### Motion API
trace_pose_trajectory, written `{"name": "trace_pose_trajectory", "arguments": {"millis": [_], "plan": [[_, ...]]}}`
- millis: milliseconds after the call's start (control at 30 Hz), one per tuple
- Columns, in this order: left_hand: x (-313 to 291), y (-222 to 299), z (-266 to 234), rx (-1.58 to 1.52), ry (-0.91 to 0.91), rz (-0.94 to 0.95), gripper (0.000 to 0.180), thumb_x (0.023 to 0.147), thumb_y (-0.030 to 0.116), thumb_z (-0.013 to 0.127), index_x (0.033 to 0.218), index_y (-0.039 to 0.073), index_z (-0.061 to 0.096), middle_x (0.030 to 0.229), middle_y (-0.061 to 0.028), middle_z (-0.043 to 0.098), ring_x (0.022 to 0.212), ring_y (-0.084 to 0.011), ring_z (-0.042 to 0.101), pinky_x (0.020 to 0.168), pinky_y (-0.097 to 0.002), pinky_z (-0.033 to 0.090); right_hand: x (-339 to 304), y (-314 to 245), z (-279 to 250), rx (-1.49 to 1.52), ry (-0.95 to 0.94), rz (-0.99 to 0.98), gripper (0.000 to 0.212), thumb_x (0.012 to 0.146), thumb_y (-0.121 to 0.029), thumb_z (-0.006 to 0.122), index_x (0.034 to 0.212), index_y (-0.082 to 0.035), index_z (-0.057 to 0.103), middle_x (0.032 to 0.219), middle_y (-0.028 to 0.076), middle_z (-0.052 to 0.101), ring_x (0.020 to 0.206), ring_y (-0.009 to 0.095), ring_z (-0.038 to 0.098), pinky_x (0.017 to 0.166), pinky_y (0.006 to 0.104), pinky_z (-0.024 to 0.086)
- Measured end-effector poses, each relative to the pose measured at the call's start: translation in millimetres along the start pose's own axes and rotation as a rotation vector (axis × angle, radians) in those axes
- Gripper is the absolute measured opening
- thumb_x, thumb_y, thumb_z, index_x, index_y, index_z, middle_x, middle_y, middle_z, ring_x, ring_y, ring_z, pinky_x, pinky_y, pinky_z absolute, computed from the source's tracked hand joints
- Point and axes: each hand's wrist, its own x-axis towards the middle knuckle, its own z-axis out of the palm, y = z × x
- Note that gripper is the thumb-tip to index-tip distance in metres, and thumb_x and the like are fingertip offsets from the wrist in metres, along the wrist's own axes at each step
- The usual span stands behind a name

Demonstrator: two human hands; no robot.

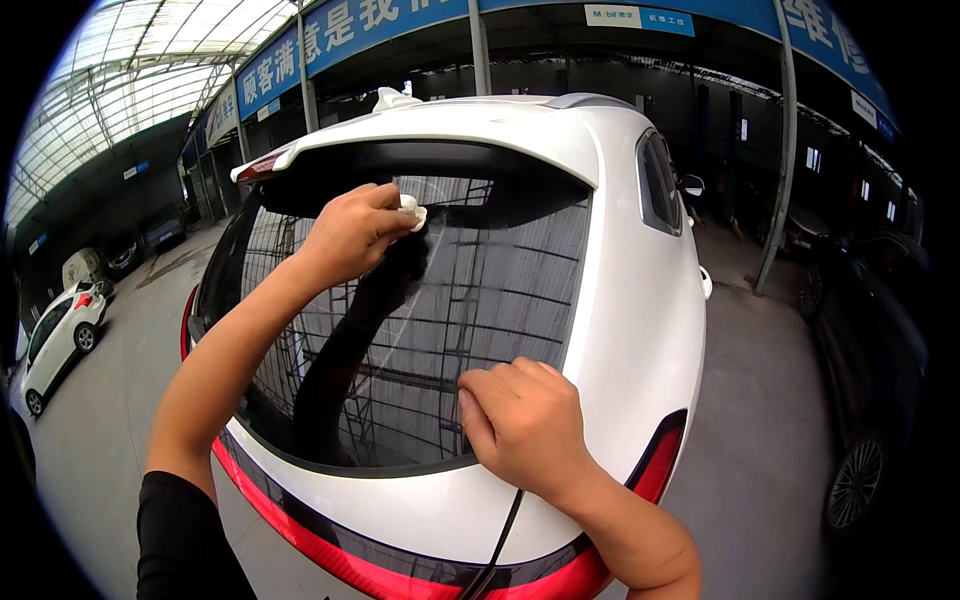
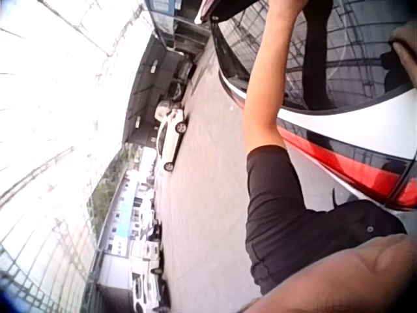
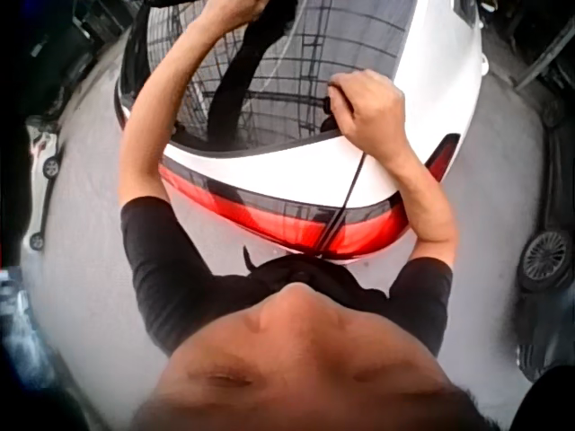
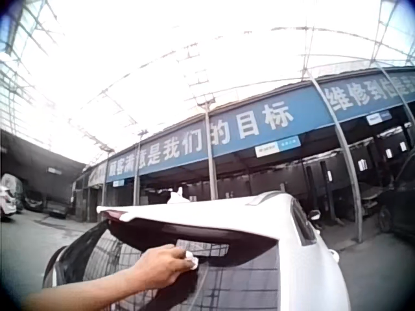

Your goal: The person pours liquid from a large plastic jug onto a white cloth, then walks to a white SUV and wipes the rear windshield with the cloth. The person continues wiping the glass surface in circular motions.

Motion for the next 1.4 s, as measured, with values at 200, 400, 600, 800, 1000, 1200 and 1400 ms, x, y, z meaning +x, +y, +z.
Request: {"name": "trace_pose_trajectory", "arguments": {"millis": [200,400,600,800,1000,1200,1400], "plan": [[-4.8,3.3,-0.3,0.003,-0.056,0.006,0.011,0.080,0.009,0.068,0.090,0.006,0.072,0.082,-0.0073,0.057,0.081,-0.0275,0.058,0.070,-0.0378,0.048,-3.3,1.8,3.3,-0.035,0.019,-0.010,0.007,0.072,-0.003,0.068,0.078,-0.004,0.063,0.062,0.005,0.056,0.055,0.021,0.052,0.051,0.0336,0.040],[-11.6,20.9,-2.3,-0.144,-0.034,0.074,0.017,0.075,0.005,0.072,0.092,0.008,0.073,0.080,-0.0067,0.056,0.078,-0.0253,0.058,0.066,-0.0369,0.048,-2.1,4.5,-1.5,-0.054,0.076,-0.012,0.007,0.073,-0.003,0.067,0.077,-0.004,0.062,0.061,0.005,0.055,0.053,0.021,0.050,0.049,0.0333,0.039],[-42.8,53.8,-22.9,-0.101,-0.092,0.128,0.014,0.079,0.006,0.069,0.092,0.005,0.073,0.082,-0.0082,0.057,0.076,-0.0255,0.057,0.065,-0.0377,0.047,-4.4,2.1,1.1,-0.059,0.094,0.005,0.006,0.073,-0.003,0.067,0.076,-0.005,0.062,0.059,0.004,0.053,0.052,0.021,0.049,0.049,0.0334,0.038],[-43.7,44.2,-22.7,-0.087,-0.092,0.109,0.012,0.080,0.005,0.067,0.091,0.006,0.072,0.080,-0.0073,0.058,0.077,-0.0255,0.057,0.066,-0.0372,0.047,-6.4,-0.9,3.7,-0.037,0.091,0.020,0.006,0.074,-0.003,0.067,0.076,-0.005,0.062,0.059,0.004,0.053,0.051,0.021,0.049,0.049,0.0335,0.038],[-34.7,22.2,-23.5,0.005,-0.107,0.051,0.016,0.075,0.003,0.069,0.091,0.007,0.072,0.082,-0.0062,0.057,0.078,-0.0239,0.058,0.064,-0.0353,0.050,-3.4,-0.9,3.2,-0.036,0.104,0.016,0.006,0.074,-0.003,0.067,0.076,-0.005,0.062,0.060,0.004,0.053,0.052,0.021,0.049,0.049,0.0330,0.038],[-32.1,21.7,-21.9,0.025,-0.144,0.016,0.016,0.077,0.003,0.066,0.092,0.006,0.071,0.083,-0.0066,0.057,0.077,-0.0257,0.058,0.066,-0.0372,0.049,-7.2,-0.9,4.2,-0.030,0.116,0.033,0.005,0.073,-0.003,0.067,0.075,-0.005,0.062,0.059,0.004,0.053,0.051,0.021,0.049,0.049,0.0333,0.038],[-39.6,-1.7,-29.3,0.072,-0.172,-0.193,0.012,0.081,0.007,0.068,0.092,0.003,0.071,0.082,-0.0109,0.056,0.075,-0.0280,0.058,0.062,-0.0378,0.046,-7.3,-1.6,7.9,-0.008,0.128,0.025,0.005,0.073,-0.003,0.067,0.075,-0.005,0.062,0.059,0.004,0.052,0.050,0.021,0.049,0.048,0.0332,0.038]]}}
